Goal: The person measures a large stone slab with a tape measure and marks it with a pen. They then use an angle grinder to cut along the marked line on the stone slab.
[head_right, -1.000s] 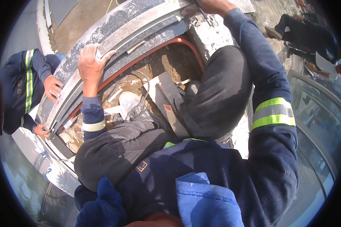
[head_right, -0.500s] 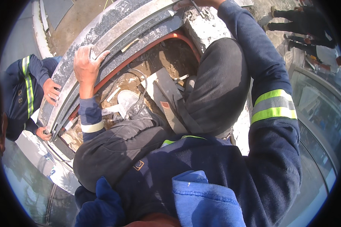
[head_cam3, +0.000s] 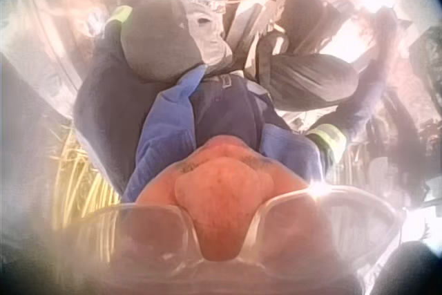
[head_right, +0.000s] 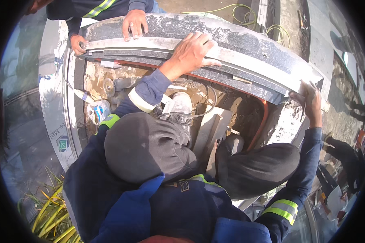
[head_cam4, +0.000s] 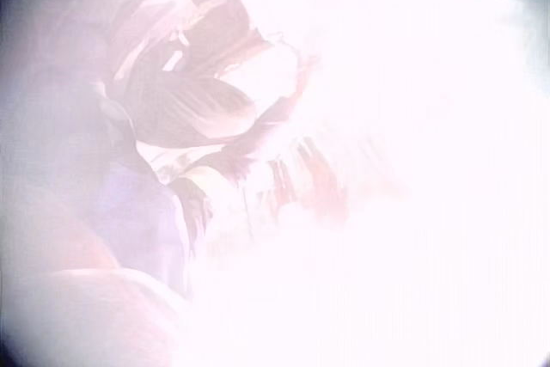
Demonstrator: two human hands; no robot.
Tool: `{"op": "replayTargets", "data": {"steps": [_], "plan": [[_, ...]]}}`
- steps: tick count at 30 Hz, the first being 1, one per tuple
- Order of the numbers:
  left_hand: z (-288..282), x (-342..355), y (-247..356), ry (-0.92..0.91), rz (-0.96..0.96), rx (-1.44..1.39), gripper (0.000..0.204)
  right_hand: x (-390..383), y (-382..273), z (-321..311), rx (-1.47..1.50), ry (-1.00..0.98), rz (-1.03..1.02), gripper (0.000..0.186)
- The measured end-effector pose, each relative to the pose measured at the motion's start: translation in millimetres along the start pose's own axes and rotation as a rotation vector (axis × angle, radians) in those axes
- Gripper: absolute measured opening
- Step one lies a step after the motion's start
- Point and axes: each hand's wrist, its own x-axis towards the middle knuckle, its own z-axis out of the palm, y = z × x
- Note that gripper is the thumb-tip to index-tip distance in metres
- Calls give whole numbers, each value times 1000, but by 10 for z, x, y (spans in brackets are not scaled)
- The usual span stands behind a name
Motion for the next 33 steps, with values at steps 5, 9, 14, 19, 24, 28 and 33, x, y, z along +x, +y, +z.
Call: {"op": "replayTargets", "data": {"steps": [5,9,14,19,24,28,33], "plan": [[-359,-678,-533,52,-140,142,65,78,13,151,-167,-2,61,65],[-499,-1098,-845,176,-199,244,67,137,188,105,-167,-80,42,62],[-465,-1102,-927,238,-190,194,66,66,426,34,-222,-83,87,56],[-420,-1083,-960,269,-188,173,66,57,416,9,-176,-75,148,58],[-445,-1085,-967,253,-200,174,66,52,289,59,-114,-61,126,52],[-463,-1103,-957,262,-216,165,65,89,170,45,-154,-79,183,52],[-528,-1064,-908,237,-370,44,62,87,117,0,-224,-122,164,60]]}}
